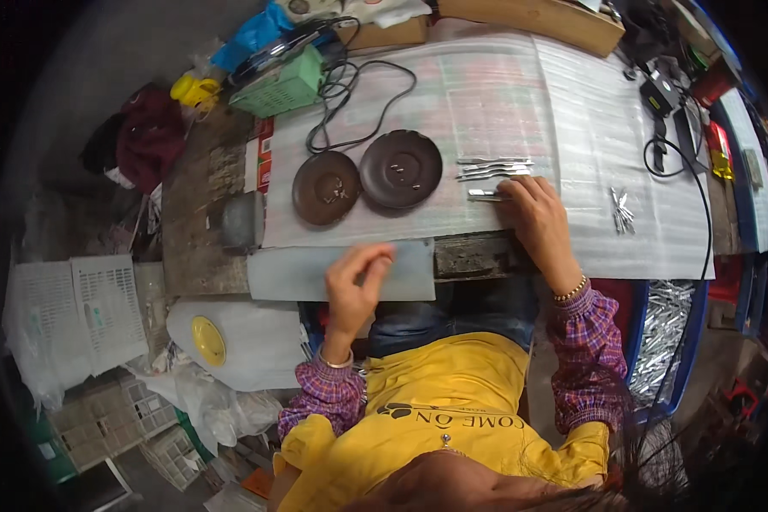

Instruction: The person assembles small metal components by picking up metal pieces and pins from dishes and fitting them together by hand.

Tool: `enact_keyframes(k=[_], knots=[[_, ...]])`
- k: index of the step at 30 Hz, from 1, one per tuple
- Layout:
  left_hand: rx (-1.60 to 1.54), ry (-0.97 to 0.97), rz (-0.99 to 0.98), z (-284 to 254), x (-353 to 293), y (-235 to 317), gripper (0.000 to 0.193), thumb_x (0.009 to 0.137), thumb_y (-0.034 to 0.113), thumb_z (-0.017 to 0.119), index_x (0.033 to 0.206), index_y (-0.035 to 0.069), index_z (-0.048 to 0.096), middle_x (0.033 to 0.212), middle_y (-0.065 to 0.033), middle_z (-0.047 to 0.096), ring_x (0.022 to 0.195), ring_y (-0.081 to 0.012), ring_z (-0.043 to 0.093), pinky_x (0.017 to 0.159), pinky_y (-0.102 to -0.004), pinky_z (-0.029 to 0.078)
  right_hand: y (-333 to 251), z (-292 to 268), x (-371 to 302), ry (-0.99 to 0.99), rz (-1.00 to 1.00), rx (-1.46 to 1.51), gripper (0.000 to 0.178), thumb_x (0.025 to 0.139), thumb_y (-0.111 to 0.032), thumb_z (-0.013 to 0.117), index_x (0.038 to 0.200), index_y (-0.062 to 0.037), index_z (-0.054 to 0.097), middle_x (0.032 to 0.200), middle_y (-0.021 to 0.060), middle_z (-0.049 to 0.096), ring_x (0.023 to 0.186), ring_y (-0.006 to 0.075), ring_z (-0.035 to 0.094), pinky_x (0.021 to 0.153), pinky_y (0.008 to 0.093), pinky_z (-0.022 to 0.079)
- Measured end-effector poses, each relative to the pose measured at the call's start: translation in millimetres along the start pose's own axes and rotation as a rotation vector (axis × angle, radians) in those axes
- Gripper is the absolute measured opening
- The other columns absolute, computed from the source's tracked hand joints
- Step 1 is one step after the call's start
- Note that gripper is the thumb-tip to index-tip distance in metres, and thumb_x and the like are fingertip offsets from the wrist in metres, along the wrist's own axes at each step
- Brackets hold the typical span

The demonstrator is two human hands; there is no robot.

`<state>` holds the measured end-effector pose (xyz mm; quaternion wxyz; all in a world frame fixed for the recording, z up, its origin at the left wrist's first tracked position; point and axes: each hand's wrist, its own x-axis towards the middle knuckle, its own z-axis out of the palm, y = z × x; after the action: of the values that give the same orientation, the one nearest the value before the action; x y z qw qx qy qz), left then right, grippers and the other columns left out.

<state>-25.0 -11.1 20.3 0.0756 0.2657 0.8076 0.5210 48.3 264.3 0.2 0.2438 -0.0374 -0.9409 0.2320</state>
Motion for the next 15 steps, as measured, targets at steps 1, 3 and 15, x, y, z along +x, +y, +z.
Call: enact_keyframes(k=[1,3,15], knots=[[0.171,0.085,0.076,-10,9,-4,0.014,0.079,-0.001,0.059,0.092,0.001,0.065,0.083,-0.0097,0.062,0.074,-0.0203,0.059,0.068,-0.0284,0.047,-2,1,-1,-0.001,-0.013,0.012,0.026,0.068,0.003,0.058,0.094,-0.0047,0.058,0.091,0.0090,0.058,0.084,0.0295,0.053,0.072,0.0375,0.045],[0.453,0.186,0.166,-28,27,-14,0.018,0.077,0.000,0.060,0.094,0.002,0.064,0.092,-0.0105,0.062,0.086,-0.0254,0.057,0.076,-0.0330,0.046,-2,4,-4,-0.020,0.033,-0.047,0.032,0.065,0.006,0.057,0.095,-0.0050,0.058,0.089,0.0086,0.055,0.083,0.0274,0.052,0.072,0.0367,0.044],[0.769,0.100,0.121,-38,42,-53,0.039,0.078,0.017,0.063,0.117,0.015,0.061,0.134,-0.0082,0.044,0.125,-0.0347,0.034,0.101,-0.0512,0.023,0,0,-2,-0.017,0.080,0.006,0.019,0.067,0.004,0.060,0.083,-0.0063,0.058,0.085,0.0073,0.052,0.080,0.0275,0.051,0.068,0.0375,0.044]])
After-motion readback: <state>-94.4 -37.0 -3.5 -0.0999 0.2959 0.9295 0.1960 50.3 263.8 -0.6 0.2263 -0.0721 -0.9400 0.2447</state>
